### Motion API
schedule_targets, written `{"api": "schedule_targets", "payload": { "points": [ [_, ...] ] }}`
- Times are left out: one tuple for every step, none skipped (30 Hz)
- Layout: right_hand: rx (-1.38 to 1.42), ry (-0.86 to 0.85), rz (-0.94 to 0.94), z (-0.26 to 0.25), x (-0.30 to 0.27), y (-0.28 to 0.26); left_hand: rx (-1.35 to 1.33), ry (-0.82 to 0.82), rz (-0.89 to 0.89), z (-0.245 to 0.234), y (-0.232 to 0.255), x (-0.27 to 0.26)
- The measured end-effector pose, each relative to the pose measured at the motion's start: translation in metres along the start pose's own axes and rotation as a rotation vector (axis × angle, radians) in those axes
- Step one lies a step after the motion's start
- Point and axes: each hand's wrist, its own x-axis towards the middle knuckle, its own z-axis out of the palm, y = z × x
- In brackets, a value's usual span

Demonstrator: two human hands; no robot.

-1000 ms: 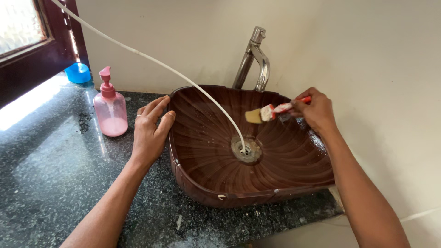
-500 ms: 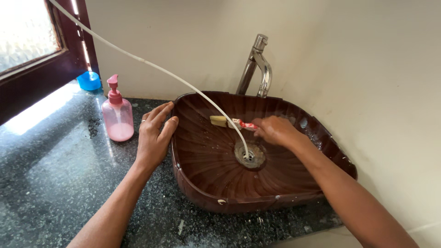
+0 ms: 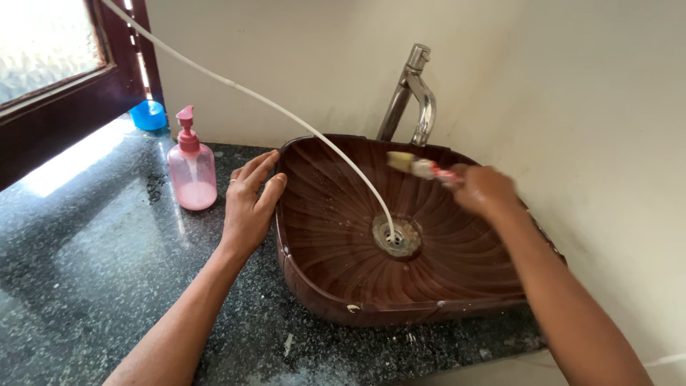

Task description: The person scrubs the inside of a brown ceramic sink with a brush while water runs from the faucet. They scrub the basin and the drain area thoroughly, then briefly open a nearby window before resuming scrubbing.

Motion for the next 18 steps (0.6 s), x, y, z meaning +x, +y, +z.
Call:
{"api": "schedule_targets", "payload": {
  "points": [
    [-0.015,0.021,-0.094,0.004,-0.007,-0.016,0.004,0.002,0.0,0.0,0.0,0.0],
    [0.011,0.144,-0.254,0.008,-0.015,-0.032,0.007,0.002,0.001,-0.001,0.0,0.0],
    [0.037,0.266,-0.414,0.009,-0.02,-0.047,0.011,0.003,0.001,-0.001,0.0,0.0],
    [0.042,0.258,-0.39,0.006,-0.024,-0.057,0.013,0.0,0.001,-0.001,0.0,0.0],
    [0.047,0.25,-0.365,0.002,-0.025,-0.063,0.006,0.0,-0.009,-0.001,0.0,0.0],
    [0.053,0.243,-0.339,-0.002,-0.024,-0.065,-0.002,-0.002,-0.017,-0.001,0.0,0.0],
    [0.012,0.198,-0.228,-0.007,-0.022,-0.06,-0.01,-0.004,-0.025,-0.001,0.0,-0.001],
    [-0.026,0.156,-0.118,-0.013,-0.017,-0.048,-0.006,0.0,-0.016,-0.001,0.001,0.0],
    [-0.063,0.114,-0.009,-0.017,-0.014,-0.034,-0.002,0.003,-0.006,0.0,0.001,0.001],
    [-0.027,0.089,0.08,-0.02,-0.011,-0.018,0.004,0.009,0.0,-0.001,0.001,0.0],
    [0.01,0.065,0.17,-0.023,-0.008,-0.003,0.009,0.012,0.002,-0.002,0.0,0.0],
    [0.021,0.099,0.19,-0.023,-0.009,0.013,0.011,0.012,0.001,-0.002,0.0,-0.001],
    [0.031,0.134,0.209,-0.022,-0.009,0.025,0.014,0.012,0.0,-0.001,0.0,-0.001],
    [0.036,0.165,0.185,-0.019,-0.008,0.03,0.009,0.01,0.001,-0.001,-0.001,-0.001],
    [0.041,0.197,0.161,-0.017,-0.007,0.032,0.005,0.009,0.001,-0.001,-0.001,-0.001],
    [0.045,0.23,0.137,-0.016,-0.007,0.031,0.0,0.009,0.003,-0.001,-0.001,-0.001],
    [0.05,0.201,0.112,-0.015,-0.008,0.025,-0.005,0.01,0.003,0.0,-0.002,0.0],
    [0.053,0.17,0.083,-0.013,-0.009,0.012,-0.008,0.013,0.0,0.0,-0.002,-0.001]
  ]
}}
